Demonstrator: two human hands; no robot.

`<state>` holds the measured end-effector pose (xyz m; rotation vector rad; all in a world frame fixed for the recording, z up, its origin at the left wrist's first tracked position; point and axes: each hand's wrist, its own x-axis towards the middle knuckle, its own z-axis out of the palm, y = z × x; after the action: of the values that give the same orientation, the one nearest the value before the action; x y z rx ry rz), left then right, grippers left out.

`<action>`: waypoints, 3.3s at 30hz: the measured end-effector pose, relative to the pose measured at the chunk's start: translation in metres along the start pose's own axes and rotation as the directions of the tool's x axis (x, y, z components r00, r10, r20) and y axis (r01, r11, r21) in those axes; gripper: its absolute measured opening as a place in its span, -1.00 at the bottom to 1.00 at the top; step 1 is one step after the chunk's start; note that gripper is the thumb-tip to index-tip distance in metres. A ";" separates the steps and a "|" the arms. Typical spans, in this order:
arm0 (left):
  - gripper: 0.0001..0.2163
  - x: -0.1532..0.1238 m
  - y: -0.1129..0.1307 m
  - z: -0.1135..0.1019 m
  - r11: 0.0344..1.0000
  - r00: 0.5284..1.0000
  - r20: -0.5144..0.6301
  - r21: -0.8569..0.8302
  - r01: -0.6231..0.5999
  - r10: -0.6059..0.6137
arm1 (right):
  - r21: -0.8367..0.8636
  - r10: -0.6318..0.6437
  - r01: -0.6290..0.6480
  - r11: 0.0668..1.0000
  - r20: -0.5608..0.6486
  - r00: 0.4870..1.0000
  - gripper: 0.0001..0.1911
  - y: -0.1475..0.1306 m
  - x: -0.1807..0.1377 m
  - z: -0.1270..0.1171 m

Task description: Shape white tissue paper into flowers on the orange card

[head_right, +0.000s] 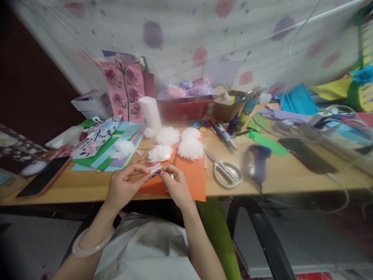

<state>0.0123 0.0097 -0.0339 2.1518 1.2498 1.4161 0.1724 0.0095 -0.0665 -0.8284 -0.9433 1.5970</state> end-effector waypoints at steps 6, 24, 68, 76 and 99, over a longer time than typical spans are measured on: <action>-0.87 0.002 0.005 -0.003 0.999 0.997 0.066 -0.042 0.029 -0.026 | -0.001 -0.013 0.013 1.000 -0.008 1.000 -0.80 0.002 0.000 -0.001; -0.85 0.004 0.006 -0.006 0.999 0.998 0.057 -0.052 0.007 -0.004 | -0.020 -0.023 0.024 1.000 0.023 0.999 -0.81 0.005 0.001 -0.003; -0.88 -0.005 -0.005 -0.002 0.969 0.971 0.101 -0.096 0.226 -0.216 | -0.124 -0.086 0.089 0.988 0.025 0.996 -0.74 0.008 0.002 -0.004; -0.87 -0.005 -0.006 0.000 0.942 0.950 0.051 -0.119 0.313 -0.309 | -0.146 -0.086 0.087 0.985 0.012 0.996 -0.72 0.007 0.002 -0.004; -0.92 0.002 -0.010 -0.002 0.915 0.902 -0.206 -0.230 0.331 -0.379 | -0.149 -0.042 0.042 0.988 0.005 0.999 -0.80 0.007 0.001 -0.004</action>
<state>0.0062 0.0166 -0.0378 1.5569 1.4392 1.5961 0.1725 0.0106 -0.0745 -0.9044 -1.0854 1.5051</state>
